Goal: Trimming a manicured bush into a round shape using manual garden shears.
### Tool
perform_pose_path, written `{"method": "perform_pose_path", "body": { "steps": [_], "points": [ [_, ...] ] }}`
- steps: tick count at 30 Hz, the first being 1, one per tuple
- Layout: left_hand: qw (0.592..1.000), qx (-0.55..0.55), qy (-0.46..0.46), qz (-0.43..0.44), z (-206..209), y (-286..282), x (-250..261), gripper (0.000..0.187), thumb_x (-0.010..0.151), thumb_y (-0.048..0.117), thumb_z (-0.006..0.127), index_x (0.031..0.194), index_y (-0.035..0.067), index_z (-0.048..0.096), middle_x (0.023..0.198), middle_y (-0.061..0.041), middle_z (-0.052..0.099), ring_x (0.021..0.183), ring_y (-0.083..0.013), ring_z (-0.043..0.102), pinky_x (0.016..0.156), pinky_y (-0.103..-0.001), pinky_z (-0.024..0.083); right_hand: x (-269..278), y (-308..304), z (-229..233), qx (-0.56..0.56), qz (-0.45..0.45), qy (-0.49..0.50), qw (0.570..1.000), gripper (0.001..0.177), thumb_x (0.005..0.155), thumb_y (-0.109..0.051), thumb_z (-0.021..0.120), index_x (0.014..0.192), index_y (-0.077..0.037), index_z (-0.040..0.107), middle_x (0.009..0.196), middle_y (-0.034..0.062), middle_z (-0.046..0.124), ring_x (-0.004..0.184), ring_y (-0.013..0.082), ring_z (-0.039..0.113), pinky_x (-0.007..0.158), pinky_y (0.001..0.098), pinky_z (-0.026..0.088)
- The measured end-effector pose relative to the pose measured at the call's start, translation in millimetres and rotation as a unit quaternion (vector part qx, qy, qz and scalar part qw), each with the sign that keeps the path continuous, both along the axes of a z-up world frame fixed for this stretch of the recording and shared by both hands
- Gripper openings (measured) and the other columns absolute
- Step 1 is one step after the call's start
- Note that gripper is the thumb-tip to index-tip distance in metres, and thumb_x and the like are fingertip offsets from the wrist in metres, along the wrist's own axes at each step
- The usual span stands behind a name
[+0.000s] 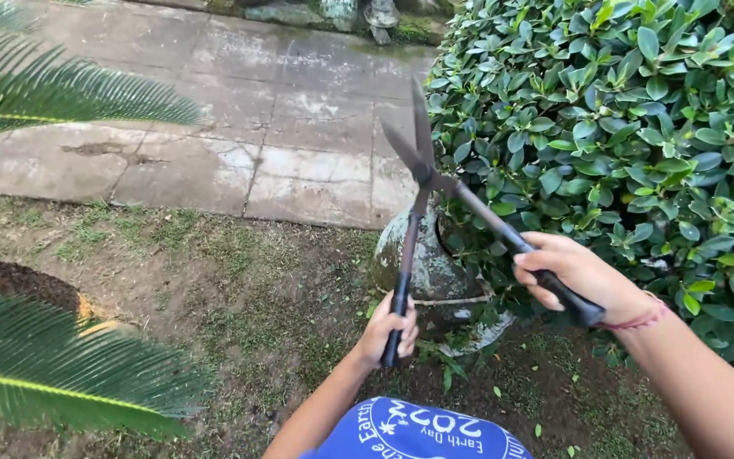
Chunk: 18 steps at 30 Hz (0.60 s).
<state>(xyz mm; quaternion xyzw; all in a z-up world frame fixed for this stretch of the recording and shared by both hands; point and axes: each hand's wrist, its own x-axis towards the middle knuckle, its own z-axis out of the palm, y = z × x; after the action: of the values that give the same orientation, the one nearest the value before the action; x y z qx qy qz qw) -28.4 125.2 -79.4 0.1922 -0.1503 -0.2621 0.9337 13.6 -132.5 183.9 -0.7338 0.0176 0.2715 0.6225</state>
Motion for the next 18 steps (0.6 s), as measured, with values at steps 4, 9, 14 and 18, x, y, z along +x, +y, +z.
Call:
{"method": "perform_pose_path", "body": {
  "steps": [4, 9, 14, 18],
  "points": [
    [0.998, 0.041, 0.038, -0.03, -48.4, -20.1, -24.8, 0.033, 0.088, 0.002, 0.053, 0.118, 0.008, 0.041, 0.073, -0.006, 0.047, 0.051, -0.0147, 0.048, 0.045, -0.031, 0.044, -9.2, -13.4, -17.8, -0.045, 0.002, 0.056, 0.997, 0.015, 0.091, -0.014, 0.058, 0.094, -0.002, 0.051, 0.067, 0.0045, 0.058, 0.039, 0.0122, 0.05, 0.033, 0.0276, 0.038],
    [0.99, 0.069, 0.108, -0.062, -85.2, -75.8, -25.3, 0.024, 0.09, 0.003, 0.054, 0.111, 0.011, 0.045, 0.068, -0.003, 0.045, 0.048, -0.0124, 0.045, 0.043, -0.028, 0.039, -13.5, 0.6, -25.0, -0.164, -0.018, 0.088, 0.982, 0.013, 0.092, -0.016, 0.062, 0.097, -0.006, 0.056, 0.066, 0.0055, 0.055, 0.043, 0.0139, 0.053, 0.037, 0.0287, 0.042],
    [0.99, 0.037, 0.102, -0.09, -82.7, -94.3, 12.2, 0.021, 0.092, 0.005, 0.054, 0.111, 0.011, 0.046, 0.069, -0.002, 0.045, 0.049, -0.0108, 0.043, 0.043, -0.027, 0.037, 12.1, 10.2, -33.4, -0.197, -0.062, 0.066, 0.976, 0.012, 0.093, -0.014, 0.059, 0.095, -0.004, 0.052, 0.068, 0.0059, 0.055, 0.045, 0.0158, 0.052, 0.038, 0.0312, 0.042],
    [0.988, 0.023, 0.114, -0.103, -72.4, -90.5, 32.0, 0.022, 0.091, 0.006, 0.052, 0.11, 0.013, 0.046, 0.068, -0.002, 0.045, 0.048, -0.0105, 0.042, 0.043, -0.026, 0.037, 28.8, 21.5, -35.4, -0.176, -0.08, 0.052, 0.98, 0.014, 0.094, -0.013, 0.06, 0.096, -0.003, 0.051, 0.069, 0.0057, 0.055, 0.047, 0.0144, 0.053, 0.039, 0.0306, 0.043]
  ]
}}
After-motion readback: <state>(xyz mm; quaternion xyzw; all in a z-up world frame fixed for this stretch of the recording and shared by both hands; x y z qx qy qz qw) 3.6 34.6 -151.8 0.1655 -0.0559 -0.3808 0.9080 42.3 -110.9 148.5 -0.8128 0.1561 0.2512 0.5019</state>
